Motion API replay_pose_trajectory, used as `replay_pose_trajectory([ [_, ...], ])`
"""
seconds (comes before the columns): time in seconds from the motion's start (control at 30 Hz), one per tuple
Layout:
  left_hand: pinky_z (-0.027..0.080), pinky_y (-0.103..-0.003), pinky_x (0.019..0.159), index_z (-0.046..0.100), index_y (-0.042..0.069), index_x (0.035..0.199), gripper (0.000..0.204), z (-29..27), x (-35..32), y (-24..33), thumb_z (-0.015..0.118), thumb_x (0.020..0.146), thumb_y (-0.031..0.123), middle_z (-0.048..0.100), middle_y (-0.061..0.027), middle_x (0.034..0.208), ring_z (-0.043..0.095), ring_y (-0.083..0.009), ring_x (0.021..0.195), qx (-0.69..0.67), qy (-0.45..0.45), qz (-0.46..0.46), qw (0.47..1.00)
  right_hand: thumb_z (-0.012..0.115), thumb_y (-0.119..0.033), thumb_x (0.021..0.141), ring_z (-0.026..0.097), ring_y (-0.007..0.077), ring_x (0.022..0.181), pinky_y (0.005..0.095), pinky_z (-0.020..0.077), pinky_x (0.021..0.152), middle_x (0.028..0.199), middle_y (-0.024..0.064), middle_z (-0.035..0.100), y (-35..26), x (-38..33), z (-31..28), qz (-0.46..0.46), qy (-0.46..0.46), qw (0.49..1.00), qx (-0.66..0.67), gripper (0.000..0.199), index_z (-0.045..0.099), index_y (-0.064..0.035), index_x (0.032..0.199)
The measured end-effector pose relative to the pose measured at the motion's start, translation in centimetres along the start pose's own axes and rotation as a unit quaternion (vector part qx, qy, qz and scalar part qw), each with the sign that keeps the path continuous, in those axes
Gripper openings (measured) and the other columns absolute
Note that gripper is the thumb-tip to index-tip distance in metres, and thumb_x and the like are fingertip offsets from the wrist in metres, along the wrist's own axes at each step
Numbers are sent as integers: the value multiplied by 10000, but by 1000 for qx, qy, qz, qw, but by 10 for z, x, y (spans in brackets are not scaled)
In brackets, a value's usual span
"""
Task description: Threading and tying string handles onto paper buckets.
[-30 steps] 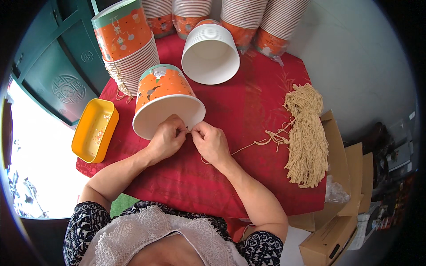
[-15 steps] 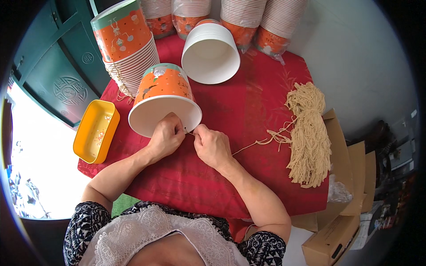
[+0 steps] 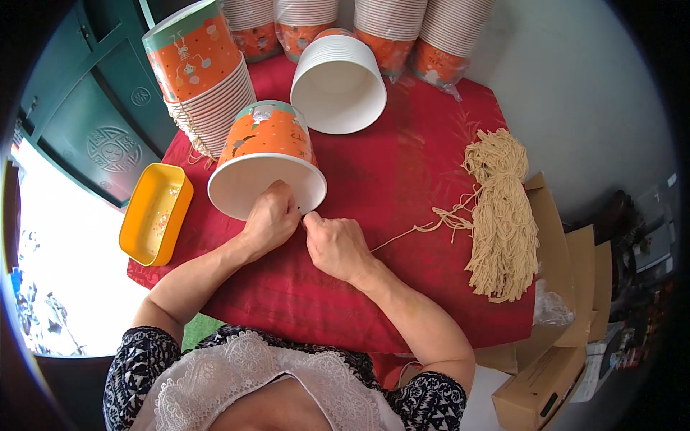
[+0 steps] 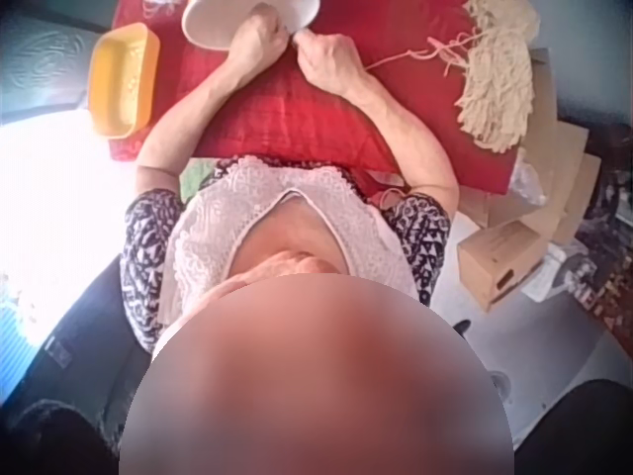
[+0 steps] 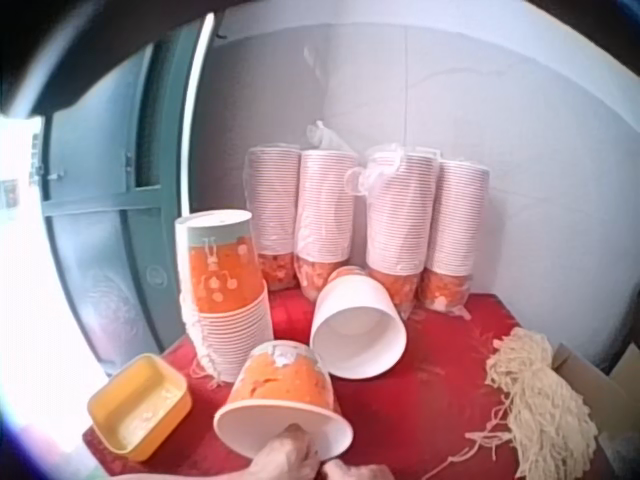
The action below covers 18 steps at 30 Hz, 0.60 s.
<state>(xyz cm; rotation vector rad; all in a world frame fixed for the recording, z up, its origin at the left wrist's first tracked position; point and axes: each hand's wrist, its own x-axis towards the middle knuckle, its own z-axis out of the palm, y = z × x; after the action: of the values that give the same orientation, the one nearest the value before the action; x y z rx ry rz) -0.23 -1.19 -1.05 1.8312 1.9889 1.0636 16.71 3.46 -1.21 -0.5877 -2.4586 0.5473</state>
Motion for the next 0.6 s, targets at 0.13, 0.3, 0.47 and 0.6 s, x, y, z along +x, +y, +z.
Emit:
replay_pose_trajectory([
  [0.13, 520, -496, 734, 569, -120, 809, 131, 0, 3, 0, 568, 741, -8, 608, -291, 863, 624, -461, 806, 12, -9, -15, 1000, 577, -8, 850, 648, 373, 597, 473, 507, 532, 671, 192, 640, 2, -1, -1, 10, -18, 999, -30, 18, 571, 6, 858],
  [0.3, 514, -499, 687, 580, -112, 781, 111, -1, 1, -1, 579, 742, -8, 608, -297, 840, 622, -452, 759, 1, 0, 18, 1000, 641, -122, 872, 655, 362, 593, 463, 509, 537, 636, 180, 640, -1, -1, -2, 89, 32, 995, -22, 148, 610, 5, 802],
  [0.47, 500, -470, 672, 577, -71, 751, 69, 3, -5, -8, 607, 761, -10, 619, -248, 865, 619, -411, 763, -28, 29, 53, 998, 620, -314, 924, 651, 426, 628, 509, 511, 567, 620, 239, 621, -2, 12, -8, 195, 47, 980, 5, 391, 609, 22, 724],
  [0.6, 520, -487, 726, 612, -75, 800, 89, -2, -9, -1, 605, 790, 13, 624, -262, 937, 628, -439, 824, -66, -1, 77, 995, 606, -294, 928, 639, 444, 638, 522, 499, 571, 648, 260, 617, 8, 14, -2, 197, 83, 975, 55, 385, 601, 28, 719],
])
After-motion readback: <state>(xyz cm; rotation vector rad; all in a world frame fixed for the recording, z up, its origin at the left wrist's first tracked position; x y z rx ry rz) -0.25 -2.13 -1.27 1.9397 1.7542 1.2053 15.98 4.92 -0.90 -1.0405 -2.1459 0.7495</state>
